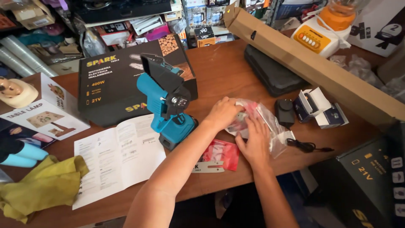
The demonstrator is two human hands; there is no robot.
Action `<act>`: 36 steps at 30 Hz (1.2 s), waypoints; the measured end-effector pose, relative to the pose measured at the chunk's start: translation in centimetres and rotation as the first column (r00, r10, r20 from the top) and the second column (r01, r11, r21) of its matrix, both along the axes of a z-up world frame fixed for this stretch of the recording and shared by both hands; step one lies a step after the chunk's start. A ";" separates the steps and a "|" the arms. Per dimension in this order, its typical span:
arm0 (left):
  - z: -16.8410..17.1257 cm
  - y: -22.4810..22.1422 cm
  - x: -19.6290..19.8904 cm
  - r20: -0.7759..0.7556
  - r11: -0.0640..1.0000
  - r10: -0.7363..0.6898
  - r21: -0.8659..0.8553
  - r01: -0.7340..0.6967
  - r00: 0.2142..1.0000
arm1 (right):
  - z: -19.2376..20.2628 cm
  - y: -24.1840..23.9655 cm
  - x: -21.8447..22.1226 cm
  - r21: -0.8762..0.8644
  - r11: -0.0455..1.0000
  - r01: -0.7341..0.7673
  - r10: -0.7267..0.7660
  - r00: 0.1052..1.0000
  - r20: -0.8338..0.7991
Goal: Unboxing and assembling a mini electric chainsaw while referring to the instruction manual.
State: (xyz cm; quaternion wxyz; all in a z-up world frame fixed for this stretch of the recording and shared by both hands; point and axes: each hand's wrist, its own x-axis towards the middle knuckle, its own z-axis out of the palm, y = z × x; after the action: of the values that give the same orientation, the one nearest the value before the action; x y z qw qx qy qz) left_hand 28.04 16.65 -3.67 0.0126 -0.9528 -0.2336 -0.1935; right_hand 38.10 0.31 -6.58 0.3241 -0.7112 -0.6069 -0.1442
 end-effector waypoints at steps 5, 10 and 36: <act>-0.3 0.0 -1.1 -0.143 0.964 0.064 -0.247 -0.098 0.988 | 1.7 -0.3 -0.5 0.038 0.999 -0.023 0.025 0.998 -0.062; 6.5 -4.8 -5.4 -0.121 0.845 0.234 -0.466 -0.263 0.965 | 1.0 0.0 0.0 0.061 0.997 -0.053 0.060 0.992 -0.111; 9.1 -17.8 -22.4 0.594 0.499 0.500 -0.793 0.350 0.630 | 9.7 -7.6 -11.9 0.248 0.859 -0.449 0.496 0.850 -0.178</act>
State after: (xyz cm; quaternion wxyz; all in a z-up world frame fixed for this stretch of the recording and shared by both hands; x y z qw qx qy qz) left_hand 5.67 -1.10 5.48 -0.5551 -0.6296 -0.3251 -0.4356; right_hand 26.17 -7.31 3.14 0.4881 -0.5156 -0.7034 -0.0340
